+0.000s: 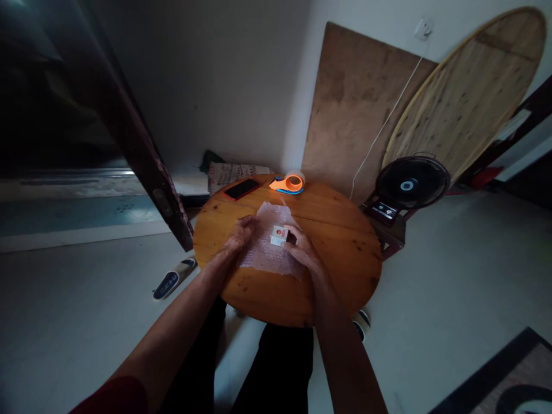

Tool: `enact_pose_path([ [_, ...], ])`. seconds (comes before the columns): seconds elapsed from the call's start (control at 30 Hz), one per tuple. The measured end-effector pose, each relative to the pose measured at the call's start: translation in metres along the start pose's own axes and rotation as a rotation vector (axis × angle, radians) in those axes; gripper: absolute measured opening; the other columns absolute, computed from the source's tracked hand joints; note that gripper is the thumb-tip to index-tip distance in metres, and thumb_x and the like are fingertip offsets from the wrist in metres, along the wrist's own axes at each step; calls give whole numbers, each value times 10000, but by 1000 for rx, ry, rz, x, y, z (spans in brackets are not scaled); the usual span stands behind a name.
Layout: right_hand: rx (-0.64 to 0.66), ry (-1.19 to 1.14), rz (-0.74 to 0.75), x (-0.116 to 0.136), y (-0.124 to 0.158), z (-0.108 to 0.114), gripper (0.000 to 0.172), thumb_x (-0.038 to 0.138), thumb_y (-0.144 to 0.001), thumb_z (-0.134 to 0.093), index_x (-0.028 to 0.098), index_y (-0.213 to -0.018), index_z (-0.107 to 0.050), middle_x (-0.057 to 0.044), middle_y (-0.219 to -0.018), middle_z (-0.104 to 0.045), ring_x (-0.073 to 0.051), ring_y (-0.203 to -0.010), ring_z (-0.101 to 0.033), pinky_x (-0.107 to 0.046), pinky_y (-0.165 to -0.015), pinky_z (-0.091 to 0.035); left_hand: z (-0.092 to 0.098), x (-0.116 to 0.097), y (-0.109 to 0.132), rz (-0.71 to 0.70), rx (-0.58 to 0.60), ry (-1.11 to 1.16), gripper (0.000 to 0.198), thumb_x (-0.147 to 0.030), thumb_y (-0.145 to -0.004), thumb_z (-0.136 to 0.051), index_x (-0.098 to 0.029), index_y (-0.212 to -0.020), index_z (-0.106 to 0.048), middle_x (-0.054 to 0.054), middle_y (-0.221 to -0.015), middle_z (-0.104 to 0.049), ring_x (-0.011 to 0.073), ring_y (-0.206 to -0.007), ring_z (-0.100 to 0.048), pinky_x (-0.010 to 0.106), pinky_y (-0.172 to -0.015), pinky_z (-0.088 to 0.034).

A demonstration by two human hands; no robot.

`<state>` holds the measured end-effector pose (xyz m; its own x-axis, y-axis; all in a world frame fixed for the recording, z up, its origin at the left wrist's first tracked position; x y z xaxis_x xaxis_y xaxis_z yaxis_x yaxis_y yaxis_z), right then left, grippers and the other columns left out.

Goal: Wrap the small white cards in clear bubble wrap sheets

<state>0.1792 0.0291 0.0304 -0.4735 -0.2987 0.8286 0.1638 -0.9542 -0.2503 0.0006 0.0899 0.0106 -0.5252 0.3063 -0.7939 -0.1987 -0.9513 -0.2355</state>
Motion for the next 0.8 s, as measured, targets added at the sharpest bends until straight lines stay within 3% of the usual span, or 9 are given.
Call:
enact_pose_path([
  [0.13, 18, -27, 1, -1, 0, -2, 499, 194, -699, -615, 246, -1195, -591, -50, -1193, -646, -234, -1073, -610, -416, -969, -453, 4, -6, 3, 1, -6, -24, 352, -82, -811, -385, -124, -1006, -676, 50, -934, -724, 175, -830, -656, 270, -760, -539],
  [0.33, -33, 11, -29, -4, 1, 1, 597, 183, -679, -634, 248, -1267, -546, -61, -1317, -575, -245, -1204, -540, -440, -1062, -386, -3, -25, 11, -203, 73, -254, 246, -135, -773, -511, -149, -937, -693, 65, -968, -701, 191, -916, -627, 310, -888, -496],
  [0.47, -39, 4, -55, -3, 2, 2, 666, 173, -670, -634, 239, -1319, -501, -74, -1381, -523, -254, -1265, -493, -451, -1094, -358, -6, -28, 12, -248, 90, -301, 214, -158, -786, -533, -162, -934, -688, 81, -1010, -689, 204, -983, -615, 326, -952, -465],
  [0.8, -21, 24, -30, -6, 1, 1, 578, 181, -680, -625, 246, -1249, -556, -68, -1282, -594, -256, -1170, -566, -449, -1032, -421, -6, -30, 13, -286, 96, -352, 204, -168, -821, -517, -173, -956, -670, 73, -1040, -670, 201, -1014, -601, 344, -939, -476],
])
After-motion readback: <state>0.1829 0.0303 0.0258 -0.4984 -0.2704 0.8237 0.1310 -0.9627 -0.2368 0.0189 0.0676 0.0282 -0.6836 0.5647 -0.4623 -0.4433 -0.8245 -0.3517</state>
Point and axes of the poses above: each hand's wrist, its own y-axis away from the middle knuckle, its own z-axis out of the back of the hand, x = y × z, the point moved 8 cm from there along -y, towards the middle knuckle
